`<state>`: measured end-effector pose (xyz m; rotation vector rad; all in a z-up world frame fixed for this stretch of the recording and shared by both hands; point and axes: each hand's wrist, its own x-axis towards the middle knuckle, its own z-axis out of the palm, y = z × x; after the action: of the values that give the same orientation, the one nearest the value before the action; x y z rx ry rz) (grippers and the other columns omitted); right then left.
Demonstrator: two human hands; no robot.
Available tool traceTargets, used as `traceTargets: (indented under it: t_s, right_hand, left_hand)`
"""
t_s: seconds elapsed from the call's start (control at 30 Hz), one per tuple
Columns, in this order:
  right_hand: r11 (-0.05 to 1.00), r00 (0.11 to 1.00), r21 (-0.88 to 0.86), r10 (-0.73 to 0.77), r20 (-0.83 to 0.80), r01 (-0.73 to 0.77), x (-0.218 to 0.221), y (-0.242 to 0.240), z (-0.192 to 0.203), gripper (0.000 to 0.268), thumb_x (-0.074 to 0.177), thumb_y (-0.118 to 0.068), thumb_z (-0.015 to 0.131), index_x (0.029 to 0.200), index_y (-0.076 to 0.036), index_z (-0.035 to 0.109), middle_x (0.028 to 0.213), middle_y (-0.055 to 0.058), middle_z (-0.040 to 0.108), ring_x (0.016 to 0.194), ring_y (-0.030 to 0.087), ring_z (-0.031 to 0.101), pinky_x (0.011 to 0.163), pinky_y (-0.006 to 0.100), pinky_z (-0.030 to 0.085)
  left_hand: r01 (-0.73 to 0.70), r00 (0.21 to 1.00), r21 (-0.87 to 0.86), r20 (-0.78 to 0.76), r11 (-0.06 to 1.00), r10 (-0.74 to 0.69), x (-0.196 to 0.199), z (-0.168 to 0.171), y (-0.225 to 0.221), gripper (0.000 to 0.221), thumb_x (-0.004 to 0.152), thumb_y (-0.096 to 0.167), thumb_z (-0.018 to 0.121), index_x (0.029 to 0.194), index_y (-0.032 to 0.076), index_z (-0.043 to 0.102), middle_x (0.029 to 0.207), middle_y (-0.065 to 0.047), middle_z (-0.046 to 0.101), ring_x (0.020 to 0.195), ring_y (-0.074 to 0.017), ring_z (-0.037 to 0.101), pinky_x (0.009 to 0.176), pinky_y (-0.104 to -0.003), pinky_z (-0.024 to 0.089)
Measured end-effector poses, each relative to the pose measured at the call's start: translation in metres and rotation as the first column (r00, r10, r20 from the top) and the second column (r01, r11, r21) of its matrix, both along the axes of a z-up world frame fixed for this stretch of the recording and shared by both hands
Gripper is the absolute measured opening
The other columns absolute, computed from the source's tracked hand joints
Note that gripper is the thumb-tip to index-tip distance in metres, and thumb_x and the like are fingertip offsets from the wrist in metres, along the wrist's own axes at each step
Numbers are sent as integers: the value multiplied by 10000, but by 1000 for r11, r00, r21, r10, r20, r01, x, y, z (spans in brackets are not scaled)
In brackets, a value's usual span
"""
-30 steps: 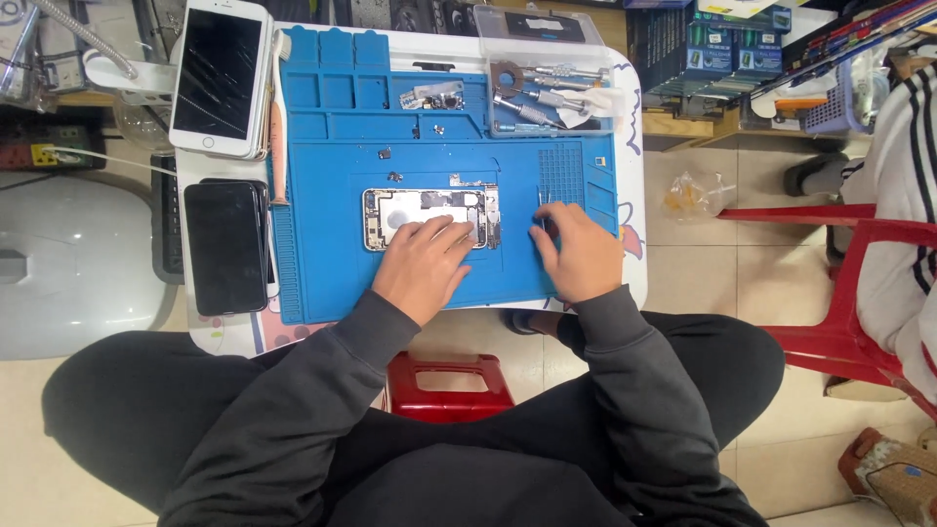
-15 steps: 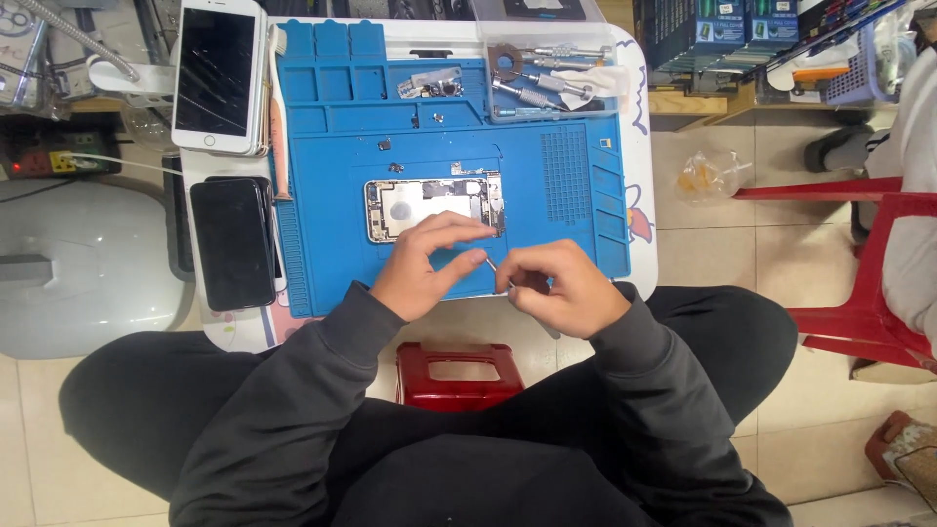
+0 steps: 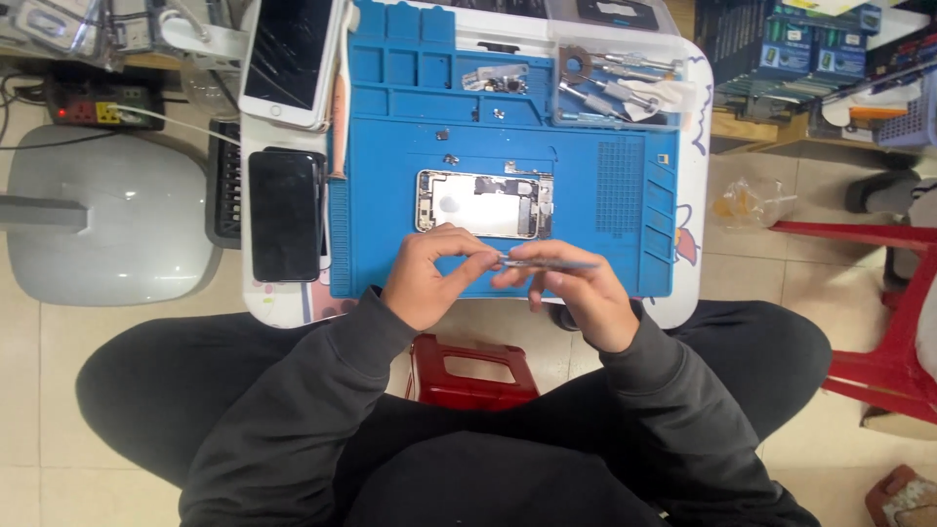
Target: The person uses tweezers and a screwdriver to remove small screws and components from the internal frame of a disassembled smartphone. They carefully lift and place small parts onto a blue work mat while working on the phone's internal structure.
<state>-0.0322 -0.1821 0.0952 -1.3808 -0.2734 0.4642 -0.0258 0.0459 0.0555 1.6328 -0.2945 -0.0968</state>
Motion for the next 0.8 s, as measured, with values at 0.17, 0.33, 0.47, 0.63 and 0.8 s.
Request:
traceTargets:
  t_s: [0.17,0.33,0.47,0.63,0.8]
  right_hand:
    - [933,922,-267,-138,361,243,-5,26,-22,209,978,-69,717,1166,21,720,897,140,761,796,227,761,711,315,558]
    - [890,808,-277,-151,570,362,6,28,-38,97,938,-100,816,994,-30,782,833,116,749,691,232,693,594,309,541]
    - [865,806,-209,-302,508,456,13,23,-64,148,984,-102,778,1029,25,715,863,154,779,773,234,785,636,278,586]
    - [852,825,-281,-263,499,442,9,45,-70,122,992,-83,782,1036,13,720,840,152,785,675,202,753,549,265,563]
    - [831,801,-332,-205,562,446,-3,76,-83,39,953,-124,816,985,-106,803,806,77,794,600,203,733,521,275,562]
  left_hand:
    - [-69,991,116,-108,991,81,-5,-2,10,111,1000,222,742,950,170,826,826,13,803,808,-186,754,809,-341,567]
    - [-94,979,201,-161,975,127,-6,9,21,105,973,202,734,930,148,814,795,-9,799,791,-218,771,784,-366,587]
    - [-209,968,359,-58,910,245,-1,5,42,116,977,234,742,937,136,789,790,-40,782,768,-254,765,729,-401,597]
    - [-341,927,479,30,809,373,8,-2,60,205,1032,303,728,932,134,785,737,-17,746,624,-193,694,613,-322,558]
    - [-457,887,518,204,723,415,8,-4,60,213,1018,323,752,866,174,734,760,32,719,678,-183,727,616,-351,577]
